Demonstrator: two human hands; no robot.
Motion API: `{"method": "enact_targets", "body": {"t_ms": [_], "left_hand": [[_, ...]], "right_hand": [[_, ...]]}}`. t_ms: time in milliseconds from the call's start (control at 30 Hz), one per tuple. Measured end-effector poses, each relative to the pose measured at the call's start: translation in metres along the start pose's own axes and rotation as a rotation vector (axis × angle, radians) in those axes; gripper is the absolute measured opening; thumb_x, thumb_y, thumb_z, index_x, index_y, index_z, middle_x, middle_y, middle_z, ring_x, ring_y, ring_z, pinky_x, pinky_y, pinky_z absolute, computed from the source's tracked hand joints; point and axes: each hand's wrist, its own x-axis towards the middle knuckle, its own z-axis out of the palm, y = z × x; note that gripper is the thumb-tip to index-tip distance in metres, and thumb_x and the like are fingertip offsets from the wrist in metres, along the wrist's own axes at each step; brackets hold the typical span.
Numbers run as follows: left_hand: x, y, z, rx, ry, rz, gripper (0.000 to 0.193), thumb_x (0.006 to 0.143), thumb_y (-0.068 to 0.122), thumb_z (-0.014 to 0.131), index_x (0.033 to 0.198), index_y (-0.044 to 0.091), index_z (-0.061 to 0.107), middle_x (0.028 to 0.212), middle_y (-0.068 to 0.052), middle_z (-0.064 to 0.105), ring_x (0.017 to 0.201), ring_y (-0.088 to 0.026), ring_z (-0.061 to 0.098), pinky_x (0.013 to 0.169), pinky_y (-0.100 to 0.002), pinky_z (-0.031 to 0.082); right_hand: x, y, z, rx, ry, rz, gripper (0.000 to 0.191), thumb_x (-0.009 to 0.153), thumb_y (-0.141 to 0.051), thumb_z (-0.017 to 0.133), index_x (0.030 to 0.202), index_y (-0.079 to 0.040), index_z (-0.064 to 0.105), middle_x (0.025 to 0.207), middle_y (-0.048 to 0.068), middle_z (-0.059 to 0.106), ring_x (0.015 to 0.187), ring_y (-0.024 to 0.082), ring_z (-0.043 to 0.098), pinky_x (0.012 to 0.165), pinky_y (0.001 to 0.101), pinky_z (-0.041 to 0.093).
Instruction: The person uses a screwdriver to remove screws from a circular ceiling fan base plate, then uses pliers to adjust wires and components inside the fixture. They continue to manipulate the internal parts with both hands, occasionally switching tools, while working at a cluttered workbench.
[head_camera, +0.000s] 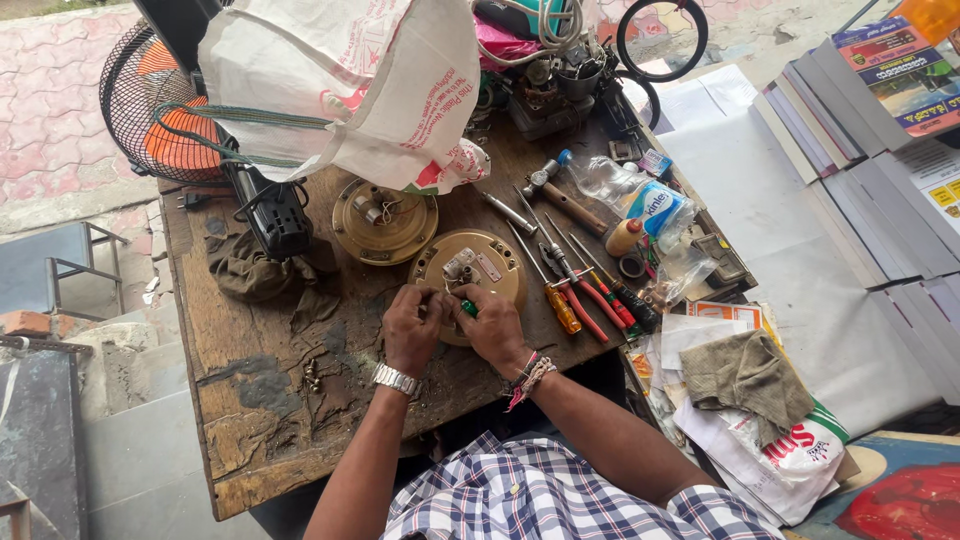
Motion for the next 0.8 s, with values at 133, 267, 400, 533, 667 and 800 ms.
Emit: {"method": "enact_targets", "body": {"t_ms": [133, 267, 400, 533, 667, 800], "left_hand": [[0.015, -0.011, 0.009, 0.043, 0.088, -0.110, 0.017, 0.096, 0.018, 0.067, 0.096, 0.001, 0.068, 0.089, -0.012, 0.073, 0.072, -0.025, 0.071, 0.063, -0.037, 0.057], [0.033, -0.015, 0.013, 0.092, 0.094, -0.196, 0.019, 0.099, 0.020, 0.067, 0.096, 0.001, 0.066, 0.084, -0.012, 0.073, 0.070, -0.025, 0.071, 0.062, -0.037, 0.056], [0.030, -0.017, 0.011, -0.009, 0.117, -0.084, 0.020, 0.097, 0.020, 0.072, 0.100, 0.001, 0.068, 0.084, -0.014, 0.074, 0.071, -0.022, 0.071, 0.063, -0.035, 0.055], [0.007, -0.022, 0.007, -0.365, 0.118, -0.398, 0.018, 0.098, 0.019, 0.068, 0.102, 0.002, 0.068, 0.086, -0.010, 0.076, 0.070, -0.014, 0.071, 0.059, -0.029, 0.058], [-0.010, -0.023, 0.011, -0.342, -0.039, -0.564, 0.019, 0.096, 0.018, 0.068, 0.107, 0.003, 0.072, 0.087, -0.007, 0.078, 0.069, -0.012, 0.073, 0.058, -0.026, 0.060], [-0.013, -0.011, 0.019, -0.381, -0.129, -0.594, 0.026, 0.094, 0.019, 0.069, 0.113, 0.002, 0.072, 0.086, -0.008, 0.078, 0.071, -0.012, 0.075, 0.053, -0.026, 0.061]], "right_hand": [[-0.005, 0.005, 0.000, -0.119, -0.063, -0.029, 0.017, 0.095, -0.023, 0.071, 0.102, -0.007, 0.071, 0.085, 0.010, 0.075, 0.078, 0.027, 0.074, 0.070, 0.0407, 0.057], [-0.012, 0.014, -0.007, -0.168, -0.026, -0.170, 0.016, 0.093, -0.019, 0.072, 0.104, -0.008, 0.068, 0.094, 0.011, 0.074, 0.085, 0.029, 0.073, 0.076, 0.0415, 0.056], [-0.021, 0.021, -0.014, -0.054, 0.019, -0.153, 0.021, 0.092, -0.018, 0.072, 0.112, -0.010, 0.071, 0.100, 0.011, 0.076, 0.090, 0.028, 0.074, 0.079, 0.0394, 0.057], [-0.027, 0.024, -0.016, 0.055, 0.072, -0.015, 0.020, 0.092, -0.016, 0.073, 0.110, -0.007, 0.074, 0.099, 0.014, 0.076, 0.089, 0.027, 0.076, 0.075, 0.0369, 0.059], [-0.026, 0.020, -0.017, 0.061, 0.066, 0.146, 0.019, 0.092, -0.021, 0.075, 0.103, -0.004, 0.075, 0.085, 0.015, 0.076, 0.074, 0.024, 0.075, 0.064, 0.0365, 0.057], [-0.021, 0.015, -0.019, 0.069, 0.033, 0.232, 0.022, 0.093, -0.023, 0.075, 0.100, -0.003, 0.074, 0.079, 0.014, 0.076, 0.068, 0.023, 0.076, 0.059, 0.0366, 0.057]]}}
